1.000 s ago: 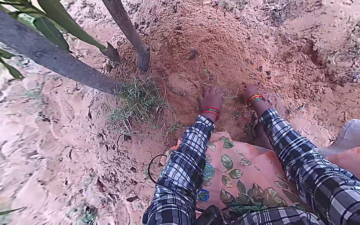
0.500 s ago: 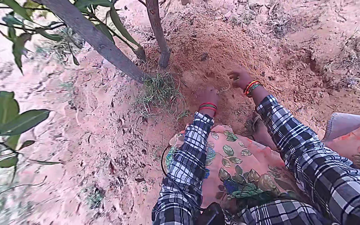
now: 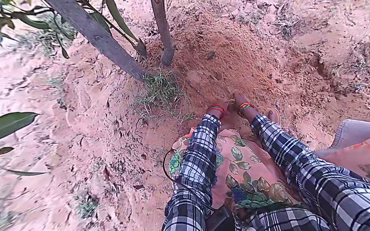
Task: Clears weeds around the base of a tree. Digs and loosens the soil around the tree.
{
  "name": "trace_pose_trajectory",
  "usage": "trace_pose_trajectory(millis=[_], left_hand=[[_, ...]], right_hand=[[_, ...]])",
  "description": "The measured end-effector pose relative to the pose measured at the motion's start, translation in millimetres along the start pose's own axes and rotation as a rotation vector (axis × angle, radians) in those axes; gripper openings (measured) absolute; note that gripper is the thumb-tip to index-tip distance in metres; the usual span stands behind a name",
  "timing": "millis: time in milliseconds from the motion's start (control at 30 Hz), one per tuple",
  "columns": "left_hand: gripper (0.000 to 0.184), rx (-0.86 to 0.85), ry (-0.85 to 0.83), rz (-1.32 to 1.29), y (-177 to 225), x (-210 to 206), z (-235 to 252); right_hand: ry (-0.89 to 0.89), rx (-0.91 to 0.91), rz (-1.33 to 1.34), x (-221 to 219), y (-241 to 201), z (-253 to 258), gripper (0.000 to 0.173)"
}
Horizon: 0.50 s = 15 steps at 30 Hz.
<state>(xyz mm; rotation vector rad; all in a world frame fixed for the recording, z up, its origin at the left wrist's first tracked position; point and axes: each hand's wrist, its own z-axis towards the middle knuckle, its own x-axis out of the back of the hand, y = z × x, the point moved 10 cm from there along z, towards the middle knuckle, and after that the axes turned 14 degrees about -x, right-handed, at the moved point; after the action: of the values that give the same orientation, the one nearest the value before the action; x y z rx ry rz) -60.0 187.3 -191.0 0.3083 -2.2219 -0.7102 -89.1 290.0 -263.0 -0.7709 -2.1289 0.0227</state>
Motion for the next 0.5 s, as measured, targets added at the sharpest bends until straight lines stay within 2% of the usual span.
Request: trace_pose_trajectory(millis=[100,133,167,233,300,433,500], left_hand=[[0.043,-0.010,0.341,-0.036,-13,55,-5],[0.043,-0.020,0.440,-0.031,-16,71,-10],[0.043,-0.028,0.524,-0.024,-18,83,-17],[0.043,-0.078,0.634,-0.061,-23,96,-26],[0.041,-0.087,0.646,-0.100,-35,99,-30],[0.042,0.024,0.472,-0.067,-48,86,-30],[0.044,0.047,0.391,-0.056,-43,76,-27]], right_hand=[[0.065,0.140,0.138,23,-56,-9,0.097],[0.066,0.195,0.156,29,-74,-18,0.097],[0.082,0.255,0.165,36,-89,-27,0.092],[0.144,0.371,0.182,47,-104,-35,0.069],[0.166,0.403,0.172,50,-98,-38,0.051],[0.076,0.402,0.117,20,-51,-28,0.036],[-0.036,0.418,0.073,-1,-29,-30,0.037]])
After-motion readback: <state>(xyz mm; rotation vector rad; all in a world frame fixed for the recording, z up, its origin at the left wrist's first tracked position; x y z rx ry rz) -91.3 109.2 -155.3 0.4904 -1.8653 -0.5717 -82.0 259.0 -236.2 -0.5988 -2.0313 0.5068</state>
